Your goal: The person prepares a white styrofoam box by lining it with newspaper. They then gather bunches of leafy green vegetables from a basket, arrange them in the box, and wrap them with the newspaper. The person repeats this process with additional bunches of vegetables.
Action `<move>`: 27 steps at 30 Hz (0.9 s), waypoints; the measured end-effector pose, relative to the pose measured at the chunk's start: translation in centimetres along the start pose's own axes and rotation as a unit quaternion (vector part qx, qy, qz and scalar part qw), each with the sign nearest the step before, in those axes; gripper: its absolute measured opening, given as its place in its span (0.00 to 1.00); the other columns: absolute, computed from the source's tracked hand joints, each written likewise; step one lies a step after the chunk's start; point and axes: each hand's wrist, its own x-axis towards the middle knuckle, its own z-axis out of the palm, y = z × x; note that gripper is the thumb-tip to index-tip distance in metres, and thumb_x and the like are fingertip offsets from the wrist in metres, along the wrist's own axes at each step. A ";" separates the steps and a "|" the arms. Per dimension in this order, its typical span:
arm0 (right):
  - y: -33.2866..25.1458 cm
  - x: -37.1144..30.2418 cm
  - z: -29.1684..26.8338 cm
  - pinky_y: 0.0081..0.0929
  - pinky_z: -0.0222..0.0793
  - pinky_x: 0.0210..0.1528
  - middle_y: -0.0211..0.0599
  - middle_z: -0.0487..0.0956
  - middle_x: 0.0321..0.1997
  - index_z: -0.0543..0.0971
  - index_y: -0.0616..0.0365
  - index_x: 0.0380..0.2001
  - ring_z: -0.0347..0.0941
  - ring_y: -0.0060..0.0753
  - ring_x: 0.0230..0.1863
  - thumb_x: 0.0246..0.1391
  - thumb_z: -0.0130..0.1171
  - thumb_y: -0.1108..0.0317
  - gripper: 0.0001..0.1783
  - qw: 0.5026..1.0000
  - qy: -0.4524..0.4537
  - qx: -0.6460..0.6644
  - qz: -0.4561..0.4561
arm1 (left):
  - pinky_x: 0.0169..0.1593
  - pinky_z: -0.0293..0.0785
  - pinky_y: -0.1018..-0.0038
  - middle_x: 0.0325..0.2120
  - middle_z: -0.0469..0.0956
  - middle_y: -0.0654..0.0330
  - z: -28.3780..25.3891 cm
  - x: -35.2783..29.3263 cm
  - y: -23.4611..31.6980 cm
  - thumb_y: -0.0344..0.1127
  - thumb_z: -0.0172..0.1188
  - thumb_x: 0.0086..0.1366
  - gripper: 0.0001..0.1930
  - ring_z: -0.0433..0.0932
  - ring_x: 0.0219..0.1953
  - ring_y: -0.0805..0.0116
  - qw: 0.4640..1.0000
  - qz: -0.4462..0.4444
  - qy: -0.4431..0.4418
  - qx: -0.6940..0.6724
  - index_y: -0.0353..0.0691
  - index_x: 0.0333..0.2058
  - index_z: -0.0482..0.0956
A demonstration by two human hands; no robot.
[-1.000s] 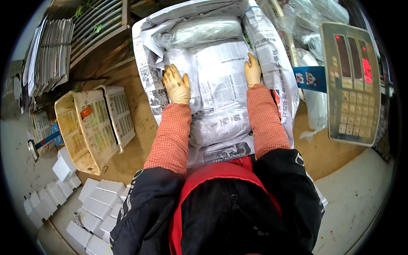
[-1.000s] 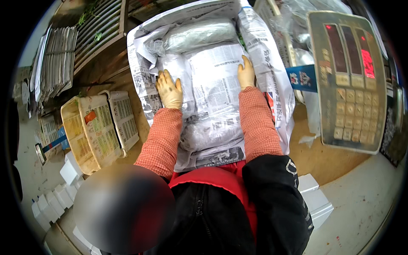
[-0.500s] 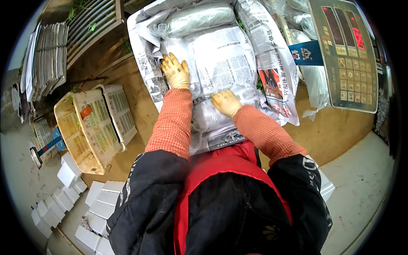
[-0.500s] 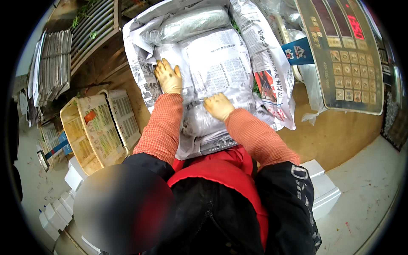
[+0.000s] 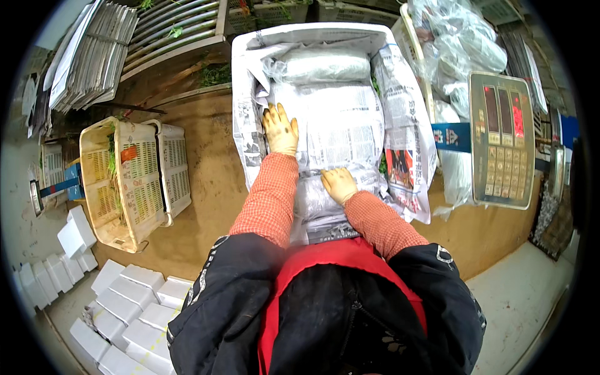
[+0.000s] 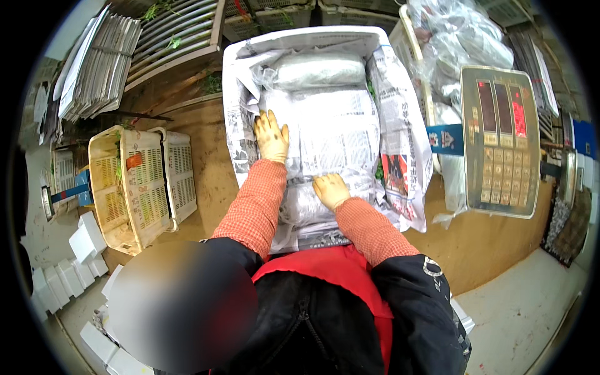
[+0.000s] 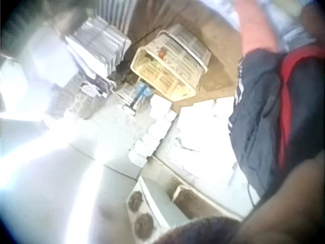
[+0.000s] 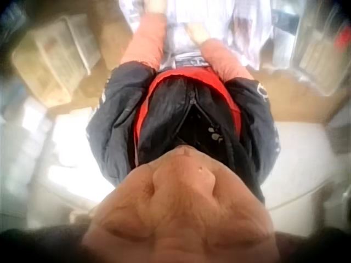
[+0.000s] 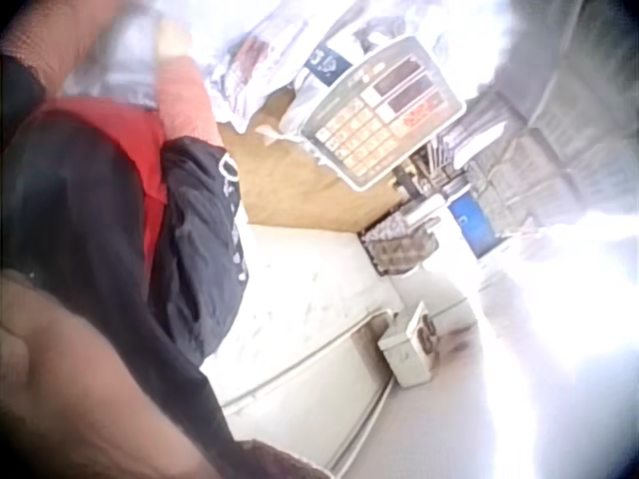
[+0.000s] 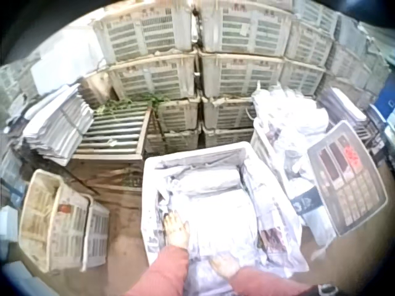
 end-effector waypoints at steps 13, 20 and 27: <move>-6.4 1.8 -0.3 0.38 0.64 0.44 0.45 0.74 0.39 0.77 0.60 0.33 0.69 0.43 0.45 0.48 0.55 0.62 0.13 0.985 -0.075 0.065 -0.141 | 0.64 0.56 0.55 0.56 0.61 0.39 -1.0 0.5 0.4 0.40 0.56 0.62 0.31 0.62 0.56 0.45 0.997 -0.043 -0.068 -0.005 0.26 0.58 0.60; -7.6 2.3 -0.3 0.37 0.63 0.44 0.42 0.75 0.39 0.78 0.57 0.33 0.68 0.43 0.43 0.52 0.51 0.61 0.13 0.984 -0.106 0.044 -0.138 | 0.63 0.57 0.54 0.56 0.61 0.38 -0.6 0.3 0.4 0.41 0.57 0.60 0.33 0.62 0.55 0.45 0.999 -0.028 -0.039 0.005 0.26 0.59 0.59; -7.0 1.4 1.0 0.39 0.62 0.46 0.40 0.75 0.38 0.78 0.57 0.32 0.68 0.40 0.46 0.50 0.54 0.60 0.12 0.991 -0.100 0.039 -0.083 | 0.64 0.54 0.53 0.58 0.60 0.42 0.8 0.2 0.3 0.45 0.59 0.58 0.36 0.61 0.56 0.45 0.996 -0.057 -0.062 0.013 0.30 0.59 0.61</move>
